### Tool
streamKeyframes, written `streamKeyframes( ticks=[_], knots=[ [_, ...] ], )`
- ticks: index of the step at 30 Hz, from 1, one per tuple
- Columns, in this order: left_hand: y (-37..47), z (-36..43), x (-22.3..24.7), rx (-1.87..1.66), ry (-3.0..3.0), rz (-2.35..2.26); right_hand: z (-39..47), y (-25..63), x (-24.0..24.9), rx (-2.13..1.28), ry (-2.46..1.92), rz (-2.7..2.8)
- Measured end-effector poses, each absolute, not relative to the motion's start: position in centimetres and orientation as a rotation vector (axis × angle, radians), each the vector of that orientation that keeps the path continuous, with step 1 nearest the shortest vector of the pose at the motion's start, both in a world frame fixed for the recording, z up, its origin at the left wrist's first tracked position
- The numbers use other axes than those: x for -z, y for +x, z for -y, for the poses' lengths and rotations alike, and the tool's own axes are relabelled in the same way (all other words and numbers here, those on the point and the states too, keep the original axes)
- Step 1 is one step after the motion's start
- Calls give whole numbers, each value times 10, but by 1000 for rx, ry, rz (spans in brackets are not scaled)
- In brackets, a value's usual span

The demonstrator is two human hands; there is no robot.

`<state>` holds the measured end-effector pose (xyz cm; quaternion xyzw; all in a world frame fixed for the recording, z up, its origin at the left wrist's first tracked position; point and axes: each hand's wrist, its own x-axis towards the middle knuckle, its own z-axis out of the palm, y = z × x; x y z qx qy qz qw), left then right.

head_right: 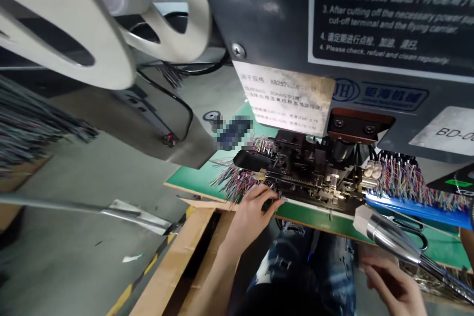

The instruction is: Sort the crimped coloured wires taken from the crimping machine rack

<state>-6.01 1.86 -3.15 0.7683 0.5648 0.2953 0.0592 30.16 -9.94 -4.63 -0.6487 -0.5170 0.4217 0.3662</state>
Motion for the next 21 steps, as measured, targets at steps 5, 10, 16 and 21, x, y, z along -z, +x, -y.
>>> streamKeyframes(
  ticks=[5,10,16,21],
  knots=[
    [-65,-11,17,-1030,2212,-1604,84,222,40,-1166,-1544,1281],
    [-78,-1,1,-1141,2103,-1486,71,191,52,-1320,-1371,1452],
    [-81,2,8,-1081,2083,-1397,52,158,56,-1488,-1220,1377],
    [-83,6,8,-1021,2054,-1226,34,130,48,-1603,-1122,1167]
  ],
)
